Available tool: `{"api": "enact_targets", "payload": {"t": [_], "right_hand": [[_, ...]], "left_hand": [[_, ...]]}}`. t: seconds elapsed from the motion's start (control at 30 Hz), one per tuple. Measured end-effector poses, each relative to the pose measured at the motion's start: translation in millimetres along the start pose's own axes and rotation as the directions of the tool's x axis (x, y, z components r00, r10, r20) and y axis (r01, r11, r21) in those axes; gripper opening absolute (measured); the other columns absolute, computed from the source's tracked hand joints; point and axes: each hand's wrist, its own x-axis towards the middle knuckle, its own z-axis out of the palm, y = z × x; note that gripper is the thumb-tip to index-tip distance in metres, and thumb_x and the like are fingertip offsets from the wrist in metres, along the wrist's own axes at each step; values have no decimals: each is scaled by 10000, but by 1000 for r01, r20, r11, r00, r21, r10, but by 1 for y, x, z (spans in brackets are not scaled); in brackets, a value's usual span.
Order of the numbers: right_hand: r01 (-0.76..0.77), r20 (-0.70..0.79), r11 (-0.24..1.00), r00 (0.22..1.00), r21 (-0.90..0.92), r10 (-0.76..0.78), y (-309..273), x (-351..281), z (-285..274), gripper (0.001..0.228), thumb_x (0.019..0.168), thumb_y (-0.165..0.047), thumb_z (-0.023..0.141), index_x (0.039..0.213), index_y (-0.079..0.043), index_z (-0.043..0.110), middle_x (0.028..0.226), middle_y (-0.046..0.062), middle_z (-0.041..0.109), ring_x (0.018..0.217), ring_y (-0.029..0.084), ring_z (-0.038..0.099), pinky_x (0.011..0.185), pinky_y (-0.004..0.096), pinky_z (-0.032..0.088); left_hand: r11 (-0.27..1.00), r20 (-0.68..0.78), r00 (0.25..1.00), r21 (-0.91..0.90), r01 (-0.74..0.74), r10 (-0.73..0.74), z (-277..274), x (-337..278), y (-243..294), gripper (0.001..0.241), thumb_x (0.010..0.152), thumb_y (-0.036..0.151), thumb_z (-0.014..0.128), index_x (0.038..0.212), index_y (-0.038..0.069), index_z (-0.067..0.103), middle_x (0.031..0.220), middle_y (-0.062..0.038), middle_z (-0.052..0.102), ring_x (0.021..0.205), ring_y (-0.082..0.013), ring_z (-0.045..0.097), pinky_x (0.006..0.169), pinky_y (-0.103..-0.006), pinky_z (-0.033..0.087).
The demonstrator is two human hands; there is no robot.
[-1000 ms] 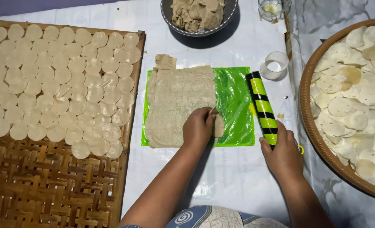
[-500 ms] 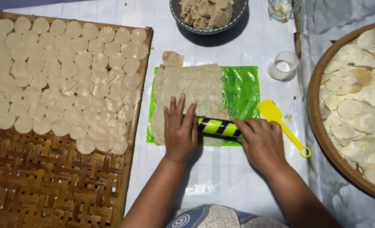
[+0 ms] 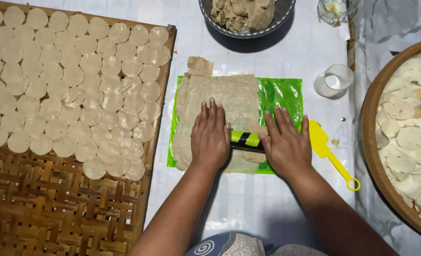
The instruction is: Rolling out dough and cutting small round shapes using a mold.
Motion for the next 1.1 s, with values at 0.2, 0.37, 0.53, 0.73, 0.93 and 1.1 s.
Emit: {"api": "enact_targets", "payload": {"t": [0.2,0.37,0.53,0.73,0.93,1.1], "right_hand": [[25,-176,999,984,48,-16,27,87,-5,673,1097,-579,161,1597,-194,394,1705,151,259,1578,299,198,1242,608,11],[135,-445,987,892,86,-84,35,106,-9,593,1172,-449,295,1534,-27,503,1648,245,361,1559,370,233,1221,607,55],[341,-674,934,715,105,-185,63,84,18,374,1151,-321,468,1334,-53,653,1346,148,600,1317,363,549,1114,501,389],[147,-270,989,953,18,-136,52,-1,35,520,1024,-591,461,1381,-233,583,1360,83,583,1366,315,536,1199,684,207],[106,-445,994,889,-35,-110,28,-5,50,572,1056,-496,474,1506,-147,523,1541,180,523,1507,343,410,1189,748,-7],[58,-346,997,936,-54,-73,37,46,40,566,1115,-450,356,1515,-79,506,1560,174,530,1510,306,419,1204,703,-25]], "left_hand": [[995,112,991,-50,81,-75,10,82,-14,644,1103,392,267,1623,15,221,1709,-231,104,1595,-388,68,1269,-567,18],[990,91,988,-50,133,-128,3,105,-12,646,1107,416,212,1624,30,229,1714,-209,88,1602,-345,38,1270,-565,-24],[977,-3,1000,-211,14,-15,-18,71,-13,718,1081,534,279,1585,26,337,1695,-229,180,1586,-383,135,1278,-541,86],[905,-100,906,-75,-420,412,1,-2,-31,741,843,644,658,1435,212,545,1343,-78,586,1264,-291,577,1140,-505,385],[958,-286,931,-106,-268,229,14,-22,-9,513,958,414,658,1408,181,577,1273,-88,613,1249,-308,582,1116,-507,416],[991,-192,974,-37,-127,117,9,7,-4,545,1077,390,458,1508,58,477,1542,-212,487,1451,-409,419,1180,-527,318]]}}
